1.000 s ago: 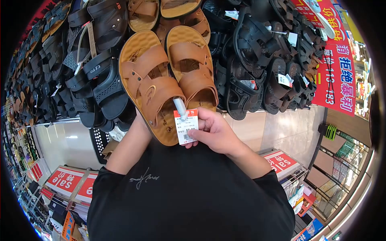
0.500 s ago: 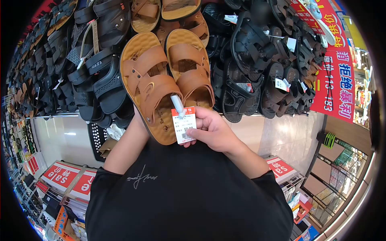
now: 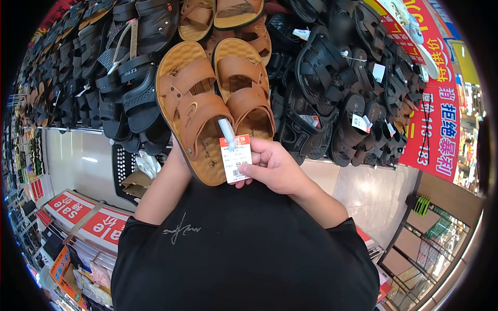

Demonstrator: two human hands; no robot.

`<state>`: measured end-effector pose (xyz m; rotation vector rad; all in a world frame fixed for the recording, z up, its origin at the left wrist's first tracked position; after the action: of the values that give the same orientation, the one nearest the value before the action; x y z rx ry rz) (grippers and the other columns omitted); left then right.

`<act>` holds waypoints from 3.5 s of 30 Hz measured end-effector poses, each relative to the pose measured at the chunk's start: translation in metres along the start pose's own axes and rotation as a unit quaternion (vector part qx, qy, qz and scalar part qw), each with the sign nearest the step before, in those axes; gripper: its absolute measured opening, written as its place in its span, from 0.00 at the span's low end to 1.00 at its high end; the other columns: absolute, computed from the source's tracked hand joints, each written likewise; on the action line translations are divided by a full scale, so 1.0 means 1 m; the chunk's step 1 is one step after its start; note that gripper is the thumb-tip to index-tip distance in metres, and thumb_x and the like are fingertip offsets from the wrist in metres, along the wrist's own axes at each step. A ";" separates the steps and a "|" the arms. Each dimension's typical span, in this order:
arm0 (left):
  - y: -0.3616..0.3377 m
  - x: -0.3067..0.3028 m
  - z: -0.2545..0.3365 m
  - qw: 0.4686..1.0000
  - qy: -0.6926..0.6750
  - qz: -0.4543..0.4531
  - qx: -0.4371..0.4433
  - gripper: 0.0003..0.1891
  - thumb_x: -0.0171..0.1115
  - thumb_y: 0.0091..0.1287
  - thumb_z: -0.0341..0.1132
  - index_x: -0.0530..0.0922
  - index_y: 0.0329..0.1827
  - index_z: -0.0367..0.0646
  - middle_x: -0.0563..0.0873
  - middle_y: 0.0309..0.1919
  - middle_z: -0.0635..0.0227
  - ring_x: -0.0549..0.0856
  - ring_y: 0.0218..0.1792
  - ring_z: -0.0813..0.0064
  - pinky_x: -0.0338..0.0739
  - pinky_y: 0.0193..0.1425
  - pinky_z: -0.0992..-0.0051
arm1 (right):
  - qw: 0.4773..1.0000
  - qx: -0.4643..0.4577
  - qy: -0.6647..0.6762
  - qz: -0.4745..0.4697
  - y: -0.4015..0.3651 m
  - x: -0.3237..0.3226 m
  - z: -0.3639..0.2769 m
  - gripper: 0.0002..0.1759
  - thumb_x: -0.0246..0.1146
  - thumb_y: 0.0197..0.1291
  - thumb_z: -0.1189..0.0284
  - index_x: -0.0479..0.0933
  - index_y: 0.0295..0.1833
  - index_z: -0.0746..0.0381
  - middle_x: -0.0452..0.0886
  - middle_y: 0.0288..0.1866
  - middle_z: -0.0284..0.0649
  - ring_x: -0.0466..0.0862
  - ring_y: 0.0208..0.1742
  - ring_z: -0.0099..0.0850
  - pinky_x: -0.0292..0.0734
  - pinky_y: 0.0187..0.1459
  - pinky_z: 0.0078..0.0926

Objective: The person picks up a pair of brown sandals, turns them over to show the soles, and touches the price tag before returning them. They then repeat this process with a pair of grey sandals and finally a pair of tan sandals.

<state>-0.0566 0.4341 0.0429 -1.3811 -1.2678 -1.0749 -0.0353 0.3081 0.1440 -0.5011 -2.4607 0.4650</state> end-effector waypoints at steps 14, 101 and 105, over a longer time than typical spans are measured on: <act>-0.027 0.004 -0.002 0.992 0.066 0.019 0.104 0.30 0.48 0.80 0.57 0.75 0.70 0.42 0.85 0.61 0.53 0.86 0.58 0.54 0.83 0.61 0.53 | 0.990 0.049 -0.035 -0.127 -0.001 0.000 0.000 0.17 0.56 0.76 0.77 0.72 0.68 0.65 0.87 0.46 0.38 0.88 0.42 0.24 0.84 0.46 0.23; 0.033 -0.027 -0.037 0.978 0.104 0.071 -0.168 0.40 0.48 0.74 0.69 0.68 0.76 0.46 0.79 0.68 0.63 0.79 0.67 0.62 0.71 0.74 0.53 | 0.978 -0.105 0.103 0.149 -0.056 -0.003 0.033 0.16 0.56 0.77 0.78 0.73 0.66 0.70 0.87 0.48 0.42 0.89 0.43 0.27 0.85 0.46 0.25; 0.024 -0.016 -0.018 0.984 0.107 0.061 -0.129 0.40 0.48 0.74 0.69 0.67 0.76 0.46 0.79 0.68 0.63 0.78 0.67 0.62 0.70 0.74 0.53 | 0.985 -0.093 0.090 0.111 -0.042 0.003 0.030 0.16 0.56 0.77 0.77 0.73 0.66 0.70 0.87 0.48 0.42 0.89 0.44 0.27 0.85 0.46 0.25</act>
<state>-0.0345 0.4128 0.0288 -1.4685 -0.9010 -1.2974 -0.0654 0.2664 0.1404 -0.8616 -2.2942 0.2641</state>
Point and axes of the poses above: each hand's wrist, its own y-axis towards the middle knuckle, its own x-axis out of the palm, z = x × y, the point moved 9 cm from there along y, towards the middle knuckle
